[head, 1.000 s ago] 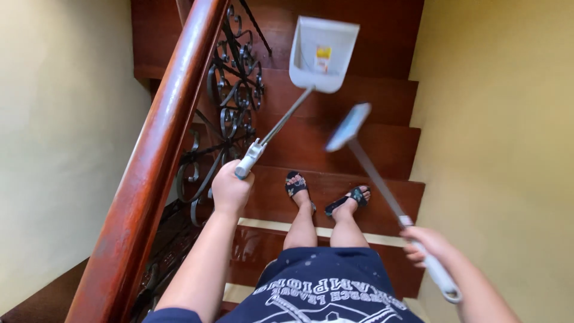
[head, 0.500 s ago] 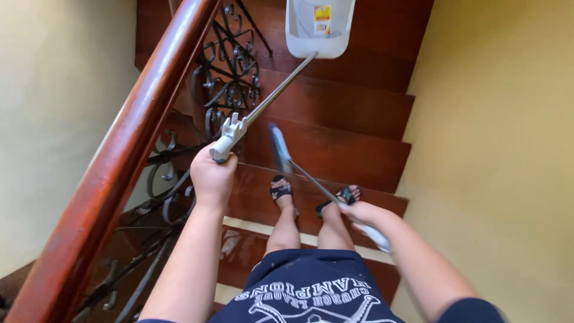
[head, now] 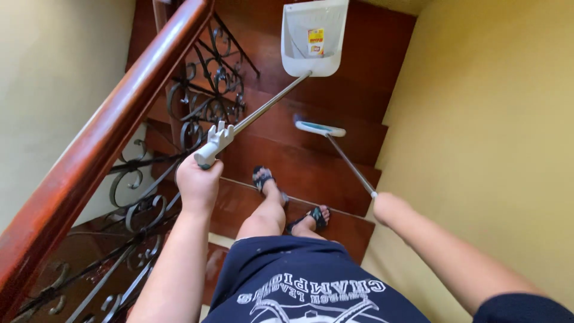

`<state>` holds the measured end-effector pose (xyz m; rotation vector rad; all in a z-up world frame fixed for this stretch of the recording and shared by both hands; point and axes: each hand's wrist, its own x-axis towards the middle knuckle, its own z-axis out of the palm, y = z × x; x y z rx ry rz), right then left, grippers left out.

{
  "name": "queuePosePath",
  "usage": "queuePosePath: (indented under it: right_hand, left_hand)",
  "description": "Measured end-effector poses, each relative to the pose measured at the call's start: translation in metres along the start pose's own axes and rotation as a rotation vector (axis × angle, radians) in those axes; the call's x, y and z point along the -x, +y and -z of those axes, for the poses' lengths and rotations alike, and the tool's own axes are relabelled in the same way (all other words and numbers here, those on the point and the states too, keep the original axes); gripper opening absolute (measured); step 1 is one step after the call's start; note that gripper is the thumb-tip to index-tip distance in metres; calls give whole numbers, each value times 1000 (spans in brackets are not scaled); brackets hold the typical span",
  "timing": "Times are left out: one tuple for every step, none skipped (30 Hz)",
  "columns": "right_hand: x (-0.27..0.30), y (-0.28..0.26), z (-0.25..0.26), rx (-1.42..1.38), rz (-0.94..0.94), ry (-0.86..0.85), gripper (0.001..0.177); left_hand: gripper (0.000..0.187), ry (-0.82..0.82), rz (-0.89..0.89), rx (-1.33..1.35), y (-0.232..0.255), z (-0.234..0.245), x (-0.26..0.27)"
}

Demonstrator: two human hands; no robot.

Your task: Sweep the wooden stairs using a long-handled brush and dustpan.

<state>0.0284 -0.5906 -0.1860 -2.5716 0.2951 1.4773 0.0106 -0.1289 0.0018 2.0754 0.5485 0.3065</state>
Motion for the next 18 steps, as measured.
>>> queuePosePath:
  right_hand:
    - [5, -7, 4, 3, 4, 8, 23]
    - [10, -14, 7, -10, 23, -13, 24]
    - [14, -20, 12, -23, 38, -31, 24]
    - [8, -21, 14, -19, 39, -21, 24]
    - [1, -26, 15, -98, 61, -67, 28]
    - [-9, -32, 16, -176, 84, -114, 32]
    - [-21, -40, 14, -179, 85, -107, 32]
    - [-35, -50, 13, -272, 114, -149, 35]
    - [-50, -64, 8, -368, 146, -191, 37]
    - [-69, -83, 9, -375, 152, -185, 37]
    - [-88, -105, 4, -507, 126, -260, 41]
    - [-108, -127, 0, -638, 99, -336, 46]
    - [-120, -158, 0, -649, 104, -348, 46]
    - [-132, -189, 2, -781, 66, -444, 48]
    - [-143, -213, 6, -909, 18, -539, 51]
    - [-157, -237, 3, -918, 12, -549, 51]
    - [-171, -262, 4, -984, -8, -606, 48]
    - [-184, -286, 4, -1049, -29, -664, 46]
  left_hand:
    - [27, 8, -4, 4, -1, -2, -8]
    - [27, -3, 18, 34, -3, -4, -18]
    - [27, -16, 39, 68, -5, -9, -28]
    - [27, -10, 35, 77, -8, -15, -40]
    - [24, -19, 12, 36, -12, -19, -54]
    - [21, -27, -10, -5, -18, -23, -69]
    - [21, -26, -17, -2, -12, -27, -83]
    - [23, -50, -2, 3, -8, -30, -99]
    - [26, -75, 9, 3, -5, -32, -116]
    - [26, -75, -2, 2, -11, -40, -136]
    - [26, -84, -77, -17, -21, -48, -157]
    - [26, -94, -153, -36, -32, -56, -179]
    - [26, -100, -156, -52, -42, -61, -196]
    - [20, -123, -118, -9, -50, -68, -213]
    - [14, -150, -73, 41, -59, -79, -229]
    - [14, -161, -69, 32, -70, -85, -241]
    - [13, -150, -92, 41, -80, -90, -252]
    - [12, -139, -115, 50, -89, -94, -262]
